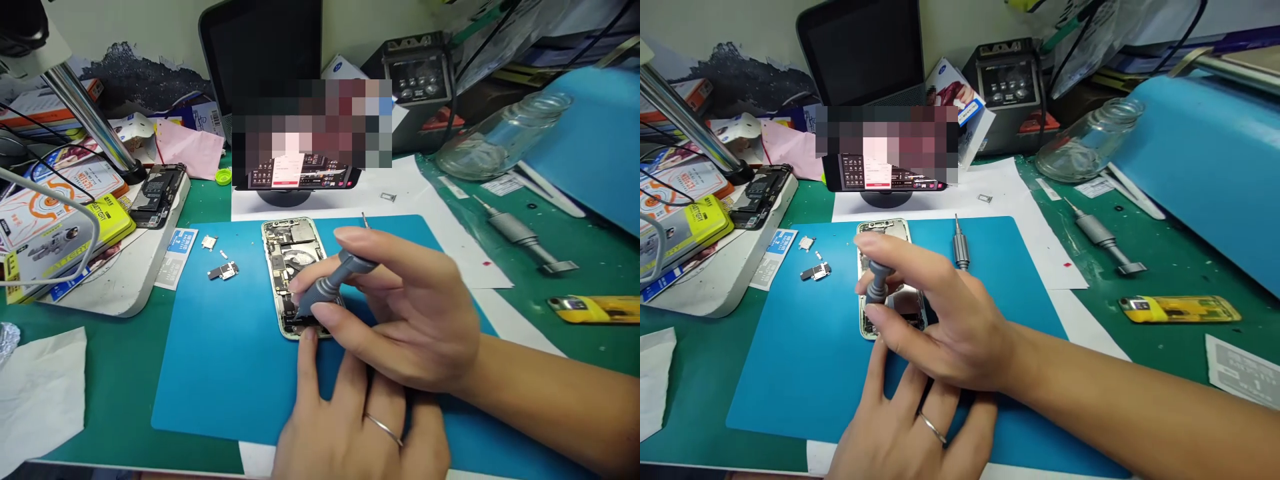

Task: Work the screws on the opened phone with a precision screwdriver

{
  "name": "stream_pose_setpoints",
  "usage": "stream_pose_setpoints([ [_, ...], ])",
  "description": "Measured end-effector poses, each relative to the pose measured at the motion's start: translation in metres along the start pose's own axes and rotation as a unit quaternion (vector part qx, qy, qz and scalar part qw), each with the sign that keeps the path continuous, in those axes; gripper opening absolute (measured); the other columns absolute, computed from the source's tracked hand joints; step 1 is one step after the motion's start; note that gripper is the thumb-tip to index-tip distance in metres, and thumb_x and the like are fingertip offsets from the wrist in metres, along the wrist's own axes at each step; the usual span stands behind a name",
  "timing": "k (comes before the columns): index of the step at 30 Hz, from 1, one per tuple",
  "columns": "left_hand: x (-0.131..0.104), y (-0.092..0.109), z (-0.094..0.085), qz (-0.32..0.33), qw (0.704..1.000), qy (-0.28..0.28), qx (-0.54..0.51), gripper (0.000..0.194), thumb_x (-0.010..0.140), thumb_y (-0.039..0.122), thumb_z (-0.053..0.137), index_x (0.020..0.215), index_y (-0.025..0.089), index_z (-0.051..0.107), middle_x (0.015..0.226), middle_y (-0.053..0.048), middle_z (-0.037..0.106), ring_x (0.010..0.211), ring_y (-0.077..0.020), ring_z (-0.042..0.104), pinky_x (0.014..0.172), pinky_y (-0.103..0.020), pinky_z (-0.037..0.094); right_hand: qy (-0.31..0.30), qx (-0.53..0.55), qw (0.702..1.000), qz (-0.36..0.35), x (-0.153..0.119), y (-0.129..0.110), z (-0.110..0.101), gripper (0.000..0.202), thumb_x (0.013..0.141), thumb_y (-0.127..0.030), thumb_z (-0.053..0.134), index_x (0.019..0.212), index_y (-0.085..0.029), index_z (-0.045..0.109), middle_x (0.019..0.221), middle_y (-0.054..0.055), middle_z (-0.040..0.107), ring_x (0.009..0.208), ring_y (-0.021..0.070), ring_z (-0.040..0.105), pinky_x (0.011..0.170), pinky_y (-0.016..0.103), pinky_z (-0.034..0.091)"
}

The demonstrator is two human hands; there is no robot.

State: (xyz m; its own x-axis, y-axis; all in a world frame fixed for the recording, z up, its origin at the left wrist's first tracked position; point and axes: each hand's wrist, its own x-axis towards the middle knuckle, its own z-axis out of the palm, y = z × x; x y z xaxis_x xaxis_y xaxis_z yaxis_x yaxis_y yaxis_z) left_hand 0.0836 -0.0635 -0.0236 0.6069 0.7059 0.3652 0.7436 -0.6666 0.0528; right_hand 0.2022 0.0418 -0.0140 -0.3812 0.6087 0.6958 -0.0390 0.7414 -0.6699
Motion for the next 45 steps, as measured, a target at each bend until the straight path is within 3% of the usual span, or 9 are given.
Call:
stream_pose_setpoints([
  [6, 0.001, -0.003, -0.009, 0.006, 0.999, -0.044, -0.002, 0.077, 0.082, 0.084, 0.065, 0.131, 0.025, 0.071, 0.129, -0.009, 0.073, 0.133, -0.0359, 0.057, 0.111, -0.058, 0.050, -0.006, -0.008, 1.000, -0.016, -0.002, 0.001, -0.001, 0.081, 0.093, 0.002, 0.060, 0.160, -0.038, 0.038, 0.136, 0.009, 0.071, 0.102, 0.0198, 0.077, 0.070, 0.030, 0.071],
  [12, 0.002, -0.006, -0.012, -0.007, 0.999, -0.014, -0.028, 0.036, 0.103, 0.041, 0.056, 0.132, 0.025, 0.070, 0.130, -0.006, 0.073, 0.136, -0.0310, 0.057, 0.120, -0.059, 0.041, -0.003, 0.002, 1.000, -0.002, 0.000, -0.004, -0.003, 0.081, 0.092, 0.004, 0.061, 0.157, -0.038, 0.040, 0.132, 0.007, 0.072, 0.101, 0.0183, 0.078, 0.072, 0.029, 0.071],
  [15, 0.003, 0.001, -0.006, -0.062, 0.997, 0.045, -0.029, 0.028, 0.104, 0.023, 0.053, 0.120, 0.029, 0.075, 0.114, -0.003, 0.077, 0.126, -0.0269, 0.064, 0.124, -0.059, 0.036, 0.013, 0.023, 0.999, 0.022, 0.001, -0.005, -0.002, 0.077, 0.091, 0.005, 0.062, 0.153, -0.037, 0.044, 0.121, 0.005, 0.074, 0.100, 0.0172, 0.078, 0.080, 0.030, 0.072],
  [20, 0.004, 0.016, 0.005, -0.159, 0.973, 0.146, -0.079, 0.029, 0.104, 0.018, 0.050, 0.101, 0.030, 0.076, 0.092, -0.002, 0.078, 0.114, -0.0241, 0.071, 0.125, -0.059, 0.035, -0.003, 0.075, 0.996, 0.049, 0.000, -0.003, 0.000, 0.068, 0.090, 0.006, 0.065, 0.143, -0.033, 0.047, 0.114, 0.004, 0.074, 0.094, 0.0189, 0.080, 0.077, 0.034, 0.074],
  [27, -0.010, 0.034, 0.031, -0.254, 0.959, 0.089, -0.087, 0.025, 0.103, 0.033, 0.052, 0.100, 0.031, 0.077, 0.108, -0.007, 0.081, 0.121, -0.0295, 0.072, 0.124, -0.073, 0.029, -0.032, 0.041, 0.998, 0.046, 0.001, 0.001, -0.002, 0.061, 0.089, 0.003, 0.069, 0.136, -0.029, 0.047, 0.107, 0.005, 0.077, 0.093, 0.0213, 0.081, 0.079, 0.038, 0.074],
  [31, -0.014, 0.032, 0.035, -0.217, 0.971, 0.049, -0.091, 0.027, 0.102, 0.028, 0.050, 0.104, 0.033, 0.077, 0.112, -0.005, 0.080, 0.123, -0.0326, 0.071, 0.122, -0.080, 0.022, -0.034, 0.025, 0.997, 0.057, 0.001, 0.001, -0.001, 0.059, 0.091, 0.000, 0.069, 0.135, -0.031, 0.046, 0.105, 0.004, 0.076, 0.094, 0.0215, 0.081, 0.082, 0.039, 0.074],
  [36, -0.008, 0.015, 0.021, -0.215, 0.956, 0.140, -0.146, 0.038, 0.107, 0.017, 0.039, 0.107, 0.030, 0.075, 0.107, 0.000, 0.082, 0.118, -0.0191, 0.074, 0.131, -0.062, 0.016, -0.037, 0.017, 0.997, 0.060, 0.001, 0.000, 0.000, 0.059, 0.092, 0.001, 0.067, 0.137, -0.030, 0.045, 0.108, 0.005, 0.075, 0.097, 0.0205, 0.081, 0.085, 0.038, 0.073],
  [40, -0.008, 0.009, 0.015, -0.202, 0.958, 0.150, -0.136, 0.036, 0.109, 0.017, 0.040, 0.107, 0.028, 0.074, 0.108, 0.001, 0.082, 0.120, -0.0153, 0.072, 0.133, -0.056, 0.015, -0.037, 0.005, 0.998, 0.054, 0.003, 0.000, -0.001, 0.061, 0.090, 0.002, 0.068, 0.137, -0.030, 0.048, 0.108, 0.005, 0.075, 0.094, 0.0211, 0.081, 0.081, 0.037, 0.074],
  [45, -0.010, 0.012, 0.016, -0.183, 0.969, 0.122, -0.109, 0.031, 0.105, 0.014, 0.049, 0.114, 0.027, 0.075, 0.119, -0.003, 0.080, 0.124, -0.0218, 0.070, 0.129, -0.067, 0.021, -0.035, -0.004, 0.998, 0.046, 0.006, -0.002, -0.003, 0.069, 0.084, 0.008, 0.070, 0.140, -0.028, 0.051, 0.101, 0.006, 0.078, 0.090, 0.0220, 0.082, 0.068, 0.031, 0.073],
])
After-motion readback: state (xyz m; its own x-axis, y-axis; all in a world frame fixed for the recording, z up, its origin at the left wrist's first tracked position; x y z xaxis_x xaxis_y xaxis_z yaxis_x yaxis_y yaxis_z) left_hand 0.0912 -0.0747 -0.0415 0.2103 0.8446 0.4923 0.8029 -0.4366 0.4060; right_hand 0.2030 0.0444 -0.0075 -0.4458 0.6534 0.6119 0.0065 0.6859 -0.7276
